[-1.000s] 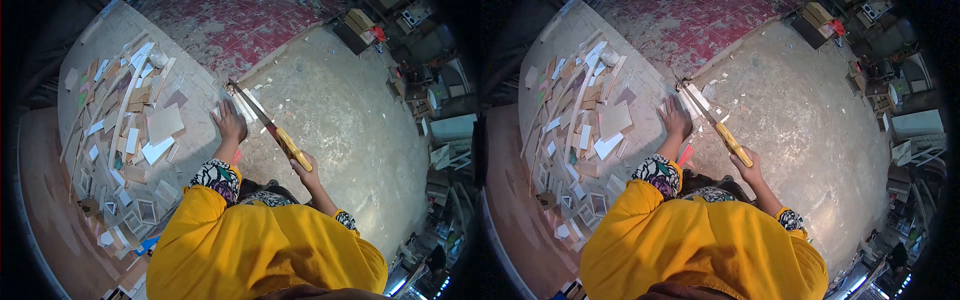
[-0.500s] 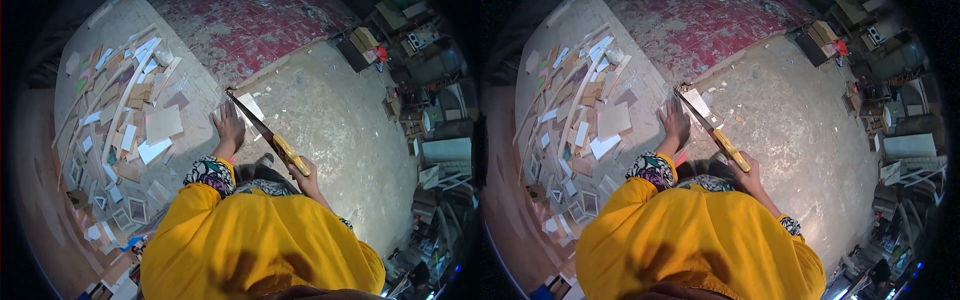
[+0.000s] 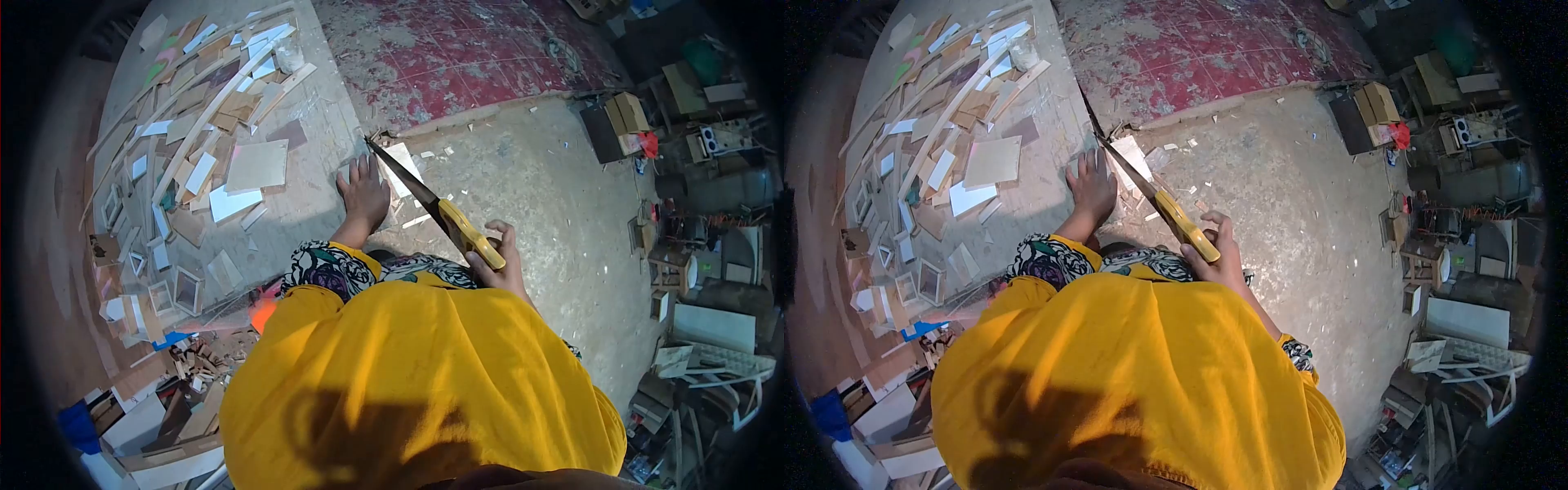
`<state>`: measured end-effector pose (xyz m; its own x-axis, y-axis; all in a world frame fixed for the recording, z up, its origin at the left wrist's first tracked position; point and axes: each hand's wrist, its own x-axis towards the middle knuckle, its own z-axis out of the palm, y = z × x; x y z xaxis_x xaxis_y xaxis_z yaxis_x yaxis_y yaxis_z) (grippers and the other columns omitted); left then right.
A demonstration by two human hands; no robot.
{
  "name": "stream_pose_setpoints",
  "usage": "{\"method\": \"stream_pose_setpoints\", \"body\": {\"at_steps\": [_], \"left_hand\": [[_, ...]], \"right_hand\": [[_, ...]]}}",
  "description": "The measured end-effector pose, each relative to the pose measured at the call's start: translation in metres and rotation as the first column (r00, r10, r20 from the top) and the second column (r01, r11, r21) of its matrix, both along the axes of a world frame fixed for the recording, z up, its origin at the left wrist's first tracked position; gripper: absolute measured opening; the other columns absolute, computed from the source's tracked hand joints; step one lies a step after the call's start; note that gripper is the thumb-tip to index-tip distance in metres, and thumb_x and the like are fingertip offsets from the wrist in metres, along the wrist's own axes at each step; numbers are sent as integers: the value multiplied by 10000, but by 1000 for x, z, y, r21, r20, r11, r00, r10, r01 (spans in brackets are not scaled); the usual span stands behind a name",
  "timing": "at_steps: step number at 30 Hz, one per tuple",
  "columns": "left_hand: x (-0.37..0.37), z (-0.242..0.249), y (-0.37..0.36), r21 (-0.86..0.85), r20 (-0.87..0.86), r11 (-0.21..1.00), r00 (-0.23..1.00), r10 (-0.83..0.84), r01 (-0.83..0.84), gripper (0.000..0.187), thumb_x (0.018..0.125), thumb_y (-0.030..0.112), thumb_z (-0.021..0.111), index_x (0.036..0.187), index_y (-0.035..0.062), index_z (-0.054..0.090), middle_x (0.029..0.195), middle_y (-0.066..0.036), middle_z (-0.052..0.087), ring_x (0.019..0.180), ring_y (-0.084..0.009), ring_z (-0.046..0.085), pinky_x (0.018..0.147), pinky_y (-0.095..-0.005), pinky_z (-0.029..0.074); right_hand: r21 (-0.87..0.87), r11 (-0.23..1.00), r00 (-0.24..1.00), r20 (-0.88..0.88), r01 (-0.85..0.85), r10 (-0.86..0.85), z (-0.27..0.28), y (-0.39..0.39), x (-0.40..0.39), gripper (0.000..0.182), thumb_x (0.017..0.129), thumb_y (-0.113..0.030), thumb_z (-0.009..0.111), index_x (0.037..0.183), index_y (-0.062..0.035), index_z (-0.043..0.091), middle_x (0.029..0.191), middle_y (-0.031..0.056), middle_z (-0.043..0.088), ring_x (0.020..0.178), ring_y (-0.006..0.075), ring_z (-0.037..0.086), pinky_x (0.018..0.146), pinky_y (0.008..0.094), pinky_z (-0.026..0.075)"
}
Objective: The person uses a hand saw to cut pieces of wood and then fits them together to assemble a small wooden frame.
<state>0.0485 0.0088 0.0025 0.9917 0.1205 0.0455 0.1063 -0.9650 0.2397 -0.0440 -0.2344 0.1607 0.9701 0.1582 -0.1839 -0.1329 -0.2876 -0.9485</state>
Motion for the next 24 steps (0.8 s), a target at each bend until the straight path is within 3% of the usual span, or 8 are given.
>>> {"method": "stream_pose_setpoints", "body": {"at_steps": [2, 4, 7, 12, 16, 19, 22, 24], "left_hand": [[-1, -7, 0, 21, 23, 1000, 1000, 3, -4, 638, 841, 334, 466, 1373, 30, 288, 1410, -135, 290, 1313, -306, 231, 1026, -580, 117], [-1, -10, 2, 48, 44, 999, 999, -6, 4, 636, 841, 335, 467, 1371, 32, 292, 1410, -137, 290, 1313, -307, 231, 1026, -579, 119], [-2, -12, 7, 96, 54, 994, 997, -50, 44, 639, 834, 339, 473, 1371, 40, 298, 1405, -132, 298, 1311, -305, 231, 1022, -586, 121], [-5, -16, 15, 97, 66, 993, 995, -72, 65, 651, 822, 348, 484, 1373, 54, 301, 1397, -120, 307, 1311, -297, 226, 1011, -606, 115], [-9, -10, 24, 42, -4, 994, 995, -98, 98, 648, 829, 352, 461, 1375, 46, 294, 1425, -124, 272, 1338, -290, 184, 1019, -611, 91], [-5, -21, 25, 87, 84, 985, 984, -157, 149, 657, 833, 349, 436, 1377, 17, 274, 1453, -130, 230, 1364, -281, 140, 1026, -619, 57], [0, -26, 25, 84, 29, 981, 983, -180, 177, 680, 824, 350, 432, 1373, -13, 260, 1467, -143, 200, 1377, -276, 119, 1049, -592, 49], [2, -24, 23, 51, 44, 988, 988, -150, 148, 692, 807, 338, 449, 1369, -21, 264, 1454, -152, 225, 1359, -290, 173, 1063, -552, 97]], "right_hand": [[65, 998, 1000, 22, -3, 1, 0, 0, 3, 400, 801, -49, 622, 1139, -63, 409, 761, 65, 582, 679, 114, 517, 649, 249, 418], [-48, 987, 983, 102, -151, 155, -2, -1, 5, 365, 812, -65, 613, 1129, -76, 432, 764, 42, 575, 667, 98, 504, 640, 232, 408], [16, 988, 988, -19, -154, 154, 3, 3, 1, 345, 822, -85, 611, 1125, -88, 446, 770, 31, 560, 685, 87, 495, 642, 226, 397], [69, 995, 997, 29, -68, 66, 8, 18, -8, 327, 824, -70, 603, 1118, -81, 460, 778, 26, 547, 696, 83, 483, 639, 220, 389], [92, 995, 998, -46, 43, -39, 20, 37, -21, 373, 815, -29, 596, 1147, -84, 434, 789, 40, 568, 691, 84, 507, 631, 214, 397], [64, 990, 989, -96, 123, -117, 17, 42, -28, 387, 811, -20, 598, 1148, -83, 419, 789, 47, 582, 668, 83, 522, 601, 221, 407], [29, 989, 984, -108, 144, -140, 13, 44, -32, 384, 806, -23, 604, 1135, -80, 416, 778, 51, 587, 634, 85, 523, 565, 231, 409], [13, 991, 987, -94, 132, -131, 15, 46, -31, 378, 803, -26, 608, 1126, -78, 419, 770, 51, 586, 616, 87, 519, 549, 235, 407]]}}
